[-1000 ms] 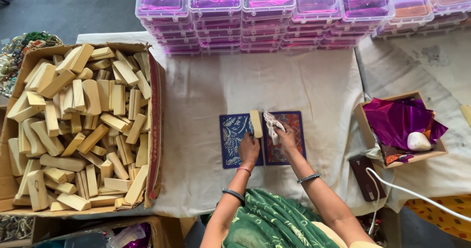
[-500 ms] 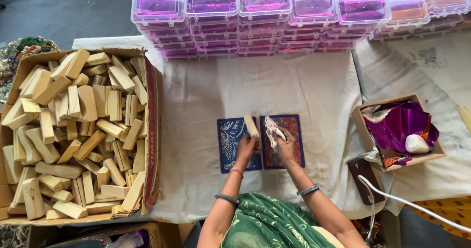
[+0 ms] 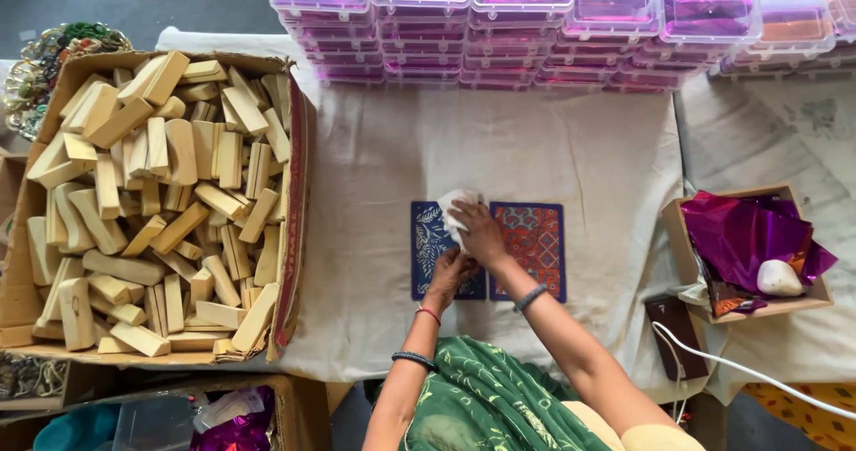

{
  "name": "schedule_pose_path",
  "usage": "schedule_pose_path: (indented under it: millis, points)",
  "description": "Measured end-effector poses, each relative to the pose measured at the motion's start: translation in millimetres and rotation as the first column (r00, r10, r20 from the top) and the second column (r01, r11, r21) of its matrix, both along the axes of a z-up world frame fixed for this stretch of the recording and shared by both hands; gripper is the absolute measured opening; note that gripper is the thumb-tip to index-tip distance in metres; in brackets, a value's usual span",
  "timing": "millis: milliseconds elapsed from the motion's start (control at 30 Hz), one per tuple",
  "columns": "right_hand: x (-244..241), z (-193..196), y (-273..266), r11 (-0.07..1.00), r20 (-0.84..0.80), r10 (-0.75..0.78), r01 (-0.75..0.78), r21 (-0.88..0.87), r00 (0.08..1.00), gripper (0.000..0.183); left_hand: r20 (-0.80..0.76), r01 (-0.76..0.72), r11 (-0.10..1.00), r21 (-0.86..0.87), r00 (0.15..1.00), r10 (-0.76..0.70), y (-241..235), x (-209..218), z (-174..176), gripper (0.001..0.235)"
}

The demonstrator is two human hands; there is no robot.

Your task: The person cleans a small plastic container with a white cloth, then places a purple foil-wrapped item inside and stacks it with other containers. They then pick up wooden blocks from a cardboard box and wipe each one with the cloth before placing them on patterned mats on the table.

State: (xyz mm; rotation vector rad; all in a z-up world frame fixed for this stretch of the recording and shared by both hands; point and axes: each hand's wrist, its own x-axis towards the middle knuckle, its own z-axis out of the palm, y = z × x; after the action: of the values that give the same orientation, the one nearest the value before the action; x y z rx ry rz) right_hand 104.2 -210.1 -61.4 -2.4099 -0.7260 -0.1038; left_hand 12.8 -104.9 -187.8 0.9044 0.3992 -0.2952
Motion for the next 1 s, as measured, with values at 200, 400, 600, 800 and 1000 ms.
schedule_pose_path:
  millis: [200, 400, 600, 800, 1000]
  points:
    - [6.0, 5.8, 6.0, 0.997, -0.150, -0.037, 0.046, 0.058, 0.988, 0.044, 0.016, -0.011, 1.000, -0.010, 1.000, 0.011, -1.3, -7.7, 55.4, 0.032]
    - [-56.4, -5.8, -43.6, 0.977, -0.198, 0.091, -0.049, 0.206, 0.976, 0.044, -0.001, -0.125, 0.990, -0.064, 0.992, 0.125, -2.5, -7.1, -13.7, 0.025]
    - [-47.6, 16.6, -31.6, 0.988, -0.166, 0.054, -0.029, 0.149, 0.985, 0.046, -0.012, 0.004, 1.000, 0.005, 1.000, -0.004, 6.6, -6.8, 17.3, 0.027]
    - [22.1, 4.2, 3.5, 0.997, -0.185, -0.033, 0.046, 0.067, 0.982, 0.039, -0.030, 0.011, 0.999, -0.041, 0.999, -0.012, 6.7, -4.3, 63.4, 0.028]
    - [-0.5, 26.0, 8.8, 0.999, -0.105, -0.042, 0.038, -0.032, 0.994, 0.043, 0.018, -0.008, 1.000, -0.001, 1.000, 0.008, 1.9, -8.6, 46.9, 0.031]
